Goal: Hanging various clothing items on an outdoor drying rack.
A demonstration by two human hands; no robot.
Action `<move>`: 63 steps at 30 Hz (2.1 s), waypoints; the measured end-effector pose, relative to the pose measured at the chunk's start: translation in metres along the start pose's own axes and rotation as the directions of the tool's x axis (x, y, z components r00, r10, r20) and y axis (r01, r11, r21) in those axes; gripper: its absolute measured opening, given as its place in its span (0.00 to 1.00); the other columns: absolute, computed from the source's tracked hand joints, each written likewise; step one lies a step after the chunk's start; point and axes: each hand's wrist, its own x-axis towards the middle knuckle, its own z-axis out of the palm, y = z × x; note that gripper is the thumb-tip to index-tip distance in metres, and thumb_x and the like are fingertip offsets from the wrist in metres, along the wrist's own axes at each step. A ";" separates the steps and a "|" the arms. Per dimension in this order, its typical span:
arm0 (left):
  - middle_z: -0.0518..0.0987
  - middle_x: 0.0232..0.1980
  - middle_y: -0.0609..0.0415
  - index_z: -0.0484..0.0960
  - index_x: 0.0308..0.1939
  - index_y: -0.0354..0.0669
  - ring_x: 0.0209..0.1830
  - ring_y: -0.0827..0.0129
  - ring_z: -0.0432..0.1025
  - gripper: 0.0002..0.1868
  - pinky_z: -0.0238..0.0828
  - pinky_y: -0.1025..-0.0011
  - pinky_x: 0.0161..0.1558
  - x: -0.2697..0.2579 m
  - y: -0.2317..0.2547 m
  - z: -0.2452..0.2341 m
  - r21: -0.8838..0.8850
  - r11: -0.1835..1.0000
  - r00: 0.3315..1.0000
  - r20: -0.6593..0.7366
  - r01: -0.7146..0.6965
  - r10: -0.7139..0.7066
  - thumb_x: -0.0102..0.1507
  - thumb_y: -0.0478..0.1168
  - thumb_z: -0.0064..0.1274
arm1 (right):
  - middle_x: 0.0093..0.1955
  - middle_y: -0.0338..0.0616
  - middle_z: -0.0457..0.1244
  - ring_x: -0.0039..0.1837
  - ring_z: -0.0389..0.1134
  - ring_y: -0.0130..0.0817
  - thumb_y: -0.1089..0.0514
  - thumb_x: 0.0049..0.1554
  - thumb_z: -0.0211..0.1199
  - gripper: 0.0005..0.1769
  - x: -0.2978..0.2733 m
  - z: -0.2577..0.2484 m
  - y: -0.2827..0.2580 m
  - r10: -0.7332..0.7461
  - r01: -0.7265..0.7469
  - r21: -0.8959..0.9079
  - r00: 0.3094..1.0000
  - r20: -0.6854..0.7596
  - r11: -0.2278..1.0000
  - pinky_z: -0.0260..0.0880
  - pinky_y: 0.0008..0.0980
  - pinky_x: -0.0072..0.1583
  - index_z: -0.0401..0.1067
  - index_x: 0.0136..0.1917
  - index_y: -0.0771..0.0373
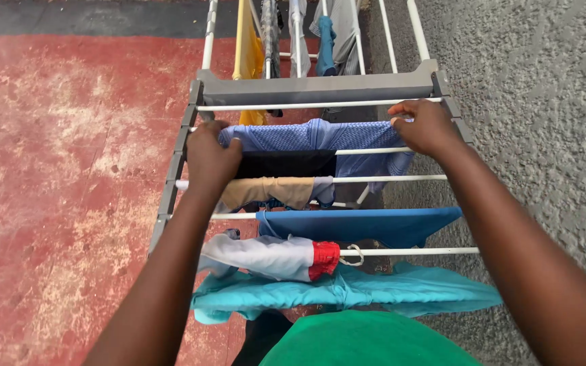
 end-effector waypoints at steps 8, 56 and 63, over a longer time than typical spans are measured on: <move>0.85 0.35 0.51 0.87 0.41 0.38 0.34 0.70 0.81 0.11 0.77 0.70 0.38 -0.108 0.072 -0.065 -0.446 0.868 0.975 0.126 0.219 -0.182 0.61 0.41 0.58 | 0.46 0.38 0.72 0.47 0.69 0.27 0.52 0.59 0.65 0.14 -0.126 0.021 -0.110 -0.133 0.046 0.396 0.971 0.196 0.917 0.70 0.33 0.50 0.80 0.56 0.56; 0.84 0.37 0.52 0.84 0.46 0.40 0.34 0.72 0.77 0.14 0.76 0.69 0.39 0.260 -0.341 -0.222 -0.381 0.845 0.675 0.737 0.374 0.034 0.61 0.43 0.57 | 0.47 0.44 0.72 0.47 0.70 0.28 0.51 0.60 0.69 0.16 0.169 0.227 -0.438 0.220 -0.154 0.387 0.966 -0.134 0.909 0.68 0.30 0.51 0.81 0.56 0.63; 0.83 0.37 0.52 0.84 0.46 0.39 0.34 0.70 0.76 0.13 0.76 0.68 0.40 0.431 -0.294 -0.128 -0.447 0.828 0.637 0.757 0.340 0.147 0.62 0.42 0.56 | 0.49 0.45 0.74 0.50 0.75 0.35 0.47 0.57 0.68 0.19 0.308 0.170 -0.482 0.227 -0.201 0.306 0.973 -0.049 0.931 0.72 0.35 0.54 0.81 0.57 0.59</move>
